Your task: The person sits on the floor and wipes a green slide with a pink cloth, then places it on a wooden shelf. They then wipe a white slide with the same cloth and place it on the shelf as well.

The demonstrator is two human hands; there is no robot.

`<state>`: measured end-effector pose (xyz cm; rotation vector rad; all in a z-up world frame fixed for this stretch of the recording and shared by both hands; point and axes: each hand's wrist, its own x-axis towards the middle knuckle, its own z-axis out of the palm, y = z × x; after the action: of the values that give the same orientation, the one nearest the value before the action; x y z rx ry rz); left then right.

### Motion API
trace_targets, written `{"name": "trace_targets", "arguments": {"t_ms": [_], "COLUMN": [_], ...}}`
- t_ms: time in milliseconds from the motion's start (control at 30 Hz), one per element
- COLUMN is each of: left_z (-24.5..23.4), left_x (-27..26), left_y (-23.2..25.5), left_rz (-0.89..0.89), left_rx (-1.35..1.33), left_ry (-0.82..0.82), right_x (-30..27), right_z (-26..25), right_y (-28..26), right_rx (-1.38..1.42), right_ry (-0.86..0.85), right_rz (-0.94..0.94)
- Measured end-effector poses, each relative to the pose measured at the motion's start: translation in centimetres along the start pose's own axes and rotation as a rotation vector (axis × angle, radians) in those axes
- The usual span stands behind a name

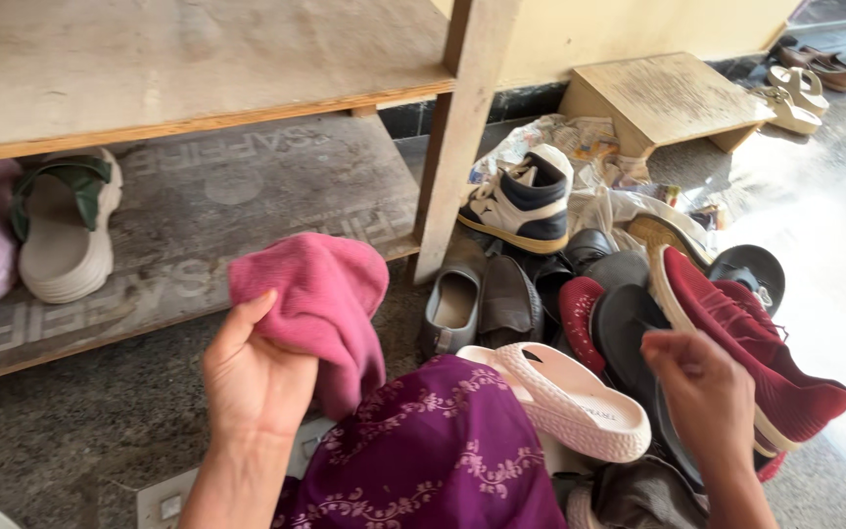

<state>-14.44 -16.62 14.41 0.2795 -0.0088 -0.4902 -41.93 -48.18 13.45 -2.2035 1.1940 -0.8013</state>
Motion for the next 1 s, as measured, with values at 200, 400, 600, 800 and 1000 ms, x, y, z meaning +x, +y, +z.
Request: {"name": "trace_targets", "arguments": {"t_ms": [200,400,600,800,1000], "left_z": [1.7,1.9,1.2,-0.7,1.6], "left_x": [0.5,0.4,-1.2,-2.9,-7.0], "left_y": [-3.9,-3.9,-2.2,1.8,7.0], "left_rz": [-0.087,-0.13,0.002,0.393,0.851], "left_rx": [0.029,0.16,0.241,1.032,2.095], "left_ry": [0.08,0.05,-0.004,-0.012,-0.086], "right_x": [-4.5,-0.1,8.2,7.3,3.9], "right_z": [2.6,5.7,8.5,7.6,5.0], "right_y": [1.7,2.3,3.3,3.0,-5.9], "right_rx": [-0.261,-0.31,-0.274,-0.546,-0.614], "right_ry": [-0.203,-0.076,0.104,-0.3,-0.334], "right_rz": [-0.861,-0.576,-0.184,-0.289,-0.2]}}
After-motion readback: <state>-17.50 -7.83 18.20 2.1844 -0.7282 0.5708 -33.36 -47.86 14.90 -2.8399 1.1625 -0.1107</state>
